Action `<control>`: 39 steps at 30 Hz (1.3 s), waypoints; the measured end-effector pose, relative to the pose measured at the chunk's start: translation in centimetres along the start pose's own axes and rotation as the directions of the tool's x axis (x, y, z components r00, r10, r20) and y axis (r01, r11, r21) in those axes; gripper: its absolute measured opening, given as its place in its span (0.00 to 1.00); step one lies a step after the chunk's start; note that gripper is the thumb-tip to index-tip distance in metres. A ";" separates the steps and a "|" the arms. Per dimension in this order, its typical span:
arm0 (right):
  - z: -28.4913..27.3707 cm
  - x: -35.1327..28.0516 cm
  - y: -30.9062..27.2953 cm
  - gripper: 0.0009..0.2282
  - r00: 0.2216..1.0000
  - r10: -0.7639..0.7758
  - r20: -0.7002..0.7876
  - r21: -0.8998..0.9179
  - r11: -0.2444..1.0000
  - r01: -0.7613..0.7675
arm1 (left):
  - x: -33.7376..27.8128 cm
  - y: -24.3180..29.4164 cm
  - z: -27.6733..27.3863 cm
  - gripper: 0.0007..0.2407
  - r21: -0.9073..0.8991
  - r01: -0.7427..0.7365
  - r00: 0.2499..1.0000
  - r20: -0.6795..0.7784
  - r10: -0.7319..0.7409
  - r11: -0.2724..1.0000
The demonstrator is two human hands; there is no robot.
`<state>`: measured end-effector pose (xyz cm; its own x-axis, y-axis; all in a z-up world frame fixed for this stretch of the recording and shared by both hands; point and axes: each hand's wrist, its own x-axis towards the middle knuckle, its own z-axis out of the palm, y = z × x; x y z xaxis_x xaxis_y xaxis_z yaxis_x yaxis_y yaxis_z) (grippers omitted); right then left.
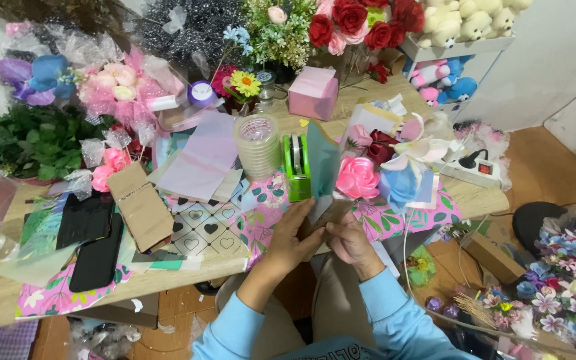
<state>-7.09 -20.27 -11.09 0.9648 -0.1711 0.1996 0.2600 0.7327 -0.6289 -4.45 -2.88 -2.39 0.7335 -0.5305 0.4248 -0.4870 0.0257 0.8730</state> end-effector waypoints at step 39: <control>14.8 -2.2 -15.5 0.08 0.932 0.351 0.095 -0.936 0.351 -0.037 | 4.1 -3.5 -2.9 0.26 0.688 -0.500 0.863 0.350 0.364 0.526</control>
<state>-13.79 -21.48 9.30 0.9864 0.1600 0.0367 0.0919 -0.3533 -0.9310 1.64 -2.73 -2.96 0.2901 -0.7452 0.6004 -0.9492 -0.3037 0.0817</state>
